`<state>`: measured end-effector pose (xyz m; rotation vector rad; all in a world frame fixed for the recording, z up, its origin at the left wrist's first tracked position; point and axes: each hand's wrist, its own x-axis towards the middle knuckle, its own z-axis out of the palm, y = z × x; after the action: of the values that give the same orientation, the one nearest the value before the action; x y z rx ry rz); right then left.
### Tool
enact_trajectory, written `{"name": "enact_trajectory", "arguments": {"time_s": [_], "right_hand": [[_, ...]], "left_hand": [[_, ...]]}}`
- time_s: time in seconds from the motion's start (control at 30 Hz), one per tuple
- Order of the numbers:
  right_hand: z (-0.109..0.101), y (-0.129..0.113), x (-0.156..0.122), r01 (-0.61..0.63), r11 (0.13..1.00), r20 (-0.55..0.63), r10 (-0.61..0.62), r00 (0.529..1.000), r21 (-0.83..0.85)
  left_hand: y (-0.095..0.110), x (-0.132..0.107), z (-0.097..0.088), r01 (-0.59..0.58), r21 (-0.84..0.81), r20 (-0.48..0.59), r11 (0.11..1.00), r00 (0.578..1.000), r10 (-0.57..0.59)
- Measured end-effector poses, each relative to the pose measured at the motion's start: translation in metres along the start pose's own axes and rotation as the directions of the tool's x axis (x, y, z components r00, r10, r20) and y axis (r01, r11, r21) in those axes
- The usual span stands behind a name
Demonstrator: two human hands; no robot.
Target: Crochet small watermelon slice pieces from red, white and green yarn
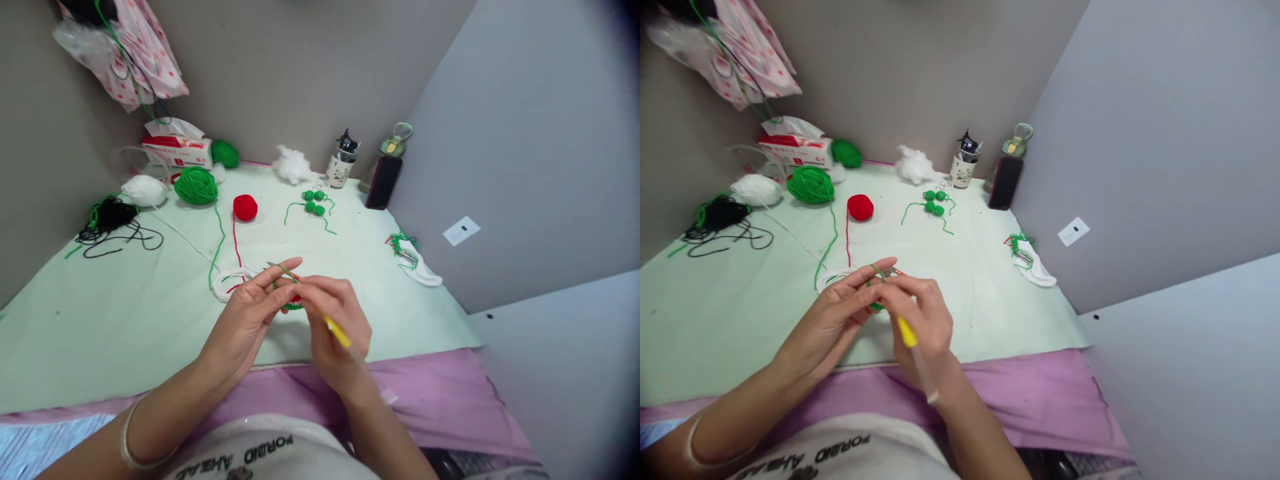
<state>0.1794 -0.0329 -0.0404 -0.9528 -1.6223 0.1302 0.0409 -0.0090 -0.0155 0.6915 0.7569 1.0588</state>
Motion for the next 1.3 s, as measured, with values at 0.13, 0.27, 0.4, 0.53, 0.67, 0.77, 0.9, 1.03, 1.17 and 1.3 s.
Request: {"name": "enact_trajectory", "arguments": {"time_s": [0.13,0.27,0.4,0.53,0.67,0.77,0.9,1.03,1.17,1.3], "right_hand": [[-0.001,0.004,-0.002,0.126,0.988,-0.012,-0.128,0.992,-0.092],[-0.012,0.002,0.007,-0.232,0.922,-0.073,0.266,0.961,0.309],[-0.011,0.002,0.008,-0.316,0.854,0.006,0.344,0.939,0.413],[0.004,0.006,-0.004,0.043,0.999,-0.065,-0.044,0.997,-0.017],[0.009,0.009,-0.007,0.095,0.995,-0.092,-0.097,0.991,-0.025],[-0.001,0.007,0.000,-0.090,0.978,-0.110,0.112,0.988,0.187],[-0.016,0.004,0.008,-0.300,0.811,-0.097,0.397,0.913,0.502],[-0.018,0.002,0.010,-0.375,0.683,0.013,0.472,0.882,0.627],[-0.009,-0.001,0.010,-0.317,0.796,0.028,0.354,0.935,0.515],[-0.007,-0.003,0.011,-0.253,0.872,-0.006,0.282,0.960,0.419]], "left_hand": [[-0.003,0.003,-0.004,0.100,-0.082,0.039,0.992,0.995,-0.097],[0.001,0.004,-0.008,0.086,-0.007,0.036,0.996,0.996,-0.085],[0.003,0.000,-0.002,-0.047,0.080,-0.001,0.996,0.999,0.048],[-0.002,-0.003,0.003,-0.026,-0.002,-0.004,1.000,1.000,0.026],[-0.005,0.001,0.002,0.109,-0.094,0.072,0.990,0.992,-0.103],[-0.002,0.004,-0.002,0.122,-0.088,0.094,0.989,0.989,-0.113],[0.004,0.004,-0.006,0.099,-0.048,0.106,0.994,0.990,-0.093],[0.005,-0.001,-0.004,0.072,-0.023,0.106,0.997,0.992,-0.069],[0.004,-0.004,0.001,0.036,0.012,0.126,0.999,0.991,-0.037],[0.003,-0.003,0.002,-0.011,0.044,0.072,0.999,0.997,0.008]]}}
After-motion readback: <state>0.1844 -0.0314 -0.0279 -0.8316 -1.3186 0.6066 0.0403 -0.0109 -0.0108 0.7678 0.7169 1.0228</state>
